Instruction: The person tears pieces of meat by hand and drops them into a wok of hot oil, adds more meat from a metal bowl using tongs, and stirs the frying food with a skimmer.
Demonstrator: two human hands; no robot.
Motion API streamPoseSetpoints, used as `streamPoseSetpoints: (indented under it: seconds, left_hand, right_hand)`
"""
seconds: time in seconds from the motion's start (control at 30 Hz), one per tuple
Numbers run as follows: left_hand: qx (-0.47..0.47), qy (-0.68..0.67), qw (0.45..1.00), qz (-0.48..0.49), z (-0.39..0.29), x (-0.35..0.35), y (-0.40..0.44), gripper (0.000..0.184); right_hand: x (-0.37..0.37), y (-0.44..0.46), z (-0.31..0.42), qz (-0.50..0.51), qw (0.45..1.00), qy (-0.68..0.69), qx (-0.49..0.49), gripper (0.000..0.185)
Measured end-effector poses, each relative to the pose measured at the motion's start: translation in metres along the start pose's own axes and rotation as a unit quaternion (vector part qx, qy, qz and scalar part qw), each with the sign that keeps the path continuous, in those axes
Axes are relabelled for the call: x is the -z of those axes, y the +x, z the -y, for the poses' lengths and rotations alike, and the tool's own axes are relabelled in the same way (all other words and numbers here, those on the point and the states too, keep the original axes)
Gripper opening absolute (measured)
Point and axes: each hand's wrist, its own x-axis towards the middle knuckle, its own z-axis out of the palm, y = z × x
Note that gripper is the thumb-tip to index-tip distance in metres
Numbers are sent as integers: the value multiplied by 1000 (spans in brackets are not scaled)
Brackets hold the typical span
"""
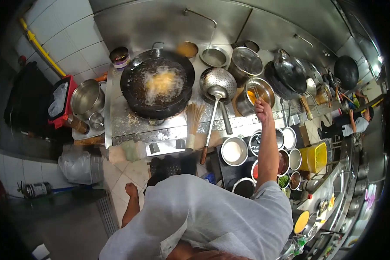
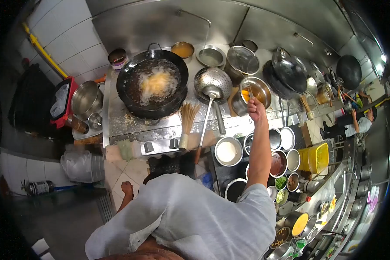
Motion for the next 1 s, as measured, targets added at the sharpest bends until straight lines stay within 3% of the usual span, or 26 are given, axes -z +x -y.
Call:
streamPoseSetpoints:
  seconds: [0.07,0.13,0.17,0.2,0.23,0.27,0.3,0.33,0.4,0.47,0.53,0.57,0.6,0.63,0.7,0.73,0.8,0.83,0.9,0.93,0.97,1.0]
  left_hand:
    - [23,-7,1000,-15,10,12,-12,22]
    - [-144,289,945,43,41,24,-19,17]
    - [58,137,989,-9,47,20,-26,20]
    - [66,135,989,-16,52,23,-35,20]
    - [-67,388,916,77,57,34,-44,19]
    - [-193,603,755,168,60,45,-50,19]
    - [-185,604,758,166,59,53,-57,19]
    - [-168,605,743,232,52,61,-66,19]
    - [-139,595,704,361,35,68,-67,19]
    - [-77,539,739,397,36,71,-55,18]
    - [73,374,852,358,46,70,-35,18]
    - [161,248,904,310,50,65,-23,18]
    - [221,138,929,262,51,61,-13,18]
    - [249,66,939,230,50,55,-4,18]
    - [255,-3,947,194,46,44,15,19]
    - [250,-17,951,182,42,36,24,20]
    - [203,-7,964,173,18,34,33,21]
    - [205,-8,963,172,19,32,39,21]
    - [80,34,990,107,25,23,58,23]
    - [80,33,991,107,13,21,58,23]
    - [-42,100,994,-24,-9,21,53,26]
    - [-162,165,961,-154,-35,22,45,30]
  right_hand:
    - [-41,2,-39,-131,968,-132,171,16]
    - [-62,-5,-78,-127,955,-166,209,11]
    - [-75,-13,-103,-136,938,-211,238,9]
    - [-84,-18,-127,-143,918,-256,266,9]
    - [-88,-20,-149,-149,907,-286,272,17]
    - [-94,-21,-170,-154,894,-314,280,27]
    - [-120,-33,-186,-198,900,-317,223,32]
    - [-118,-36,-194,-161,914,-322,187,31]
    - [-142,-37,-212,-179,888,-395,154,37]
    - [-157,-22,-221,-168,813,-527,183,53]
    - [-173,-10,-223,-166,745,-623,171,59]
    - [-158,8,-219,-149,646,-709,239,59]
    - [-146,25,-216,-137,592,-746,271,59]
    - [-133,41,-213,-128,533,-779,304,59]
    - [-130,59,-210,-88,335,-835,428,61]
    - [-141,59,-212,-85,333,-836,427,61]
    - [-172,51,-220,-156,472,-843,208,64]
    - [-171,52,-222,-155,470,-844,206,64]
    - [-169,57,-223,-165,503,-838,135,66]
    - [-175,56,-224,-164,502,-838,136,66]
    - [-185,50,-228,-170,564,-803,89,65]
    - [-192,45,-232,-175,622,-762,41,64]
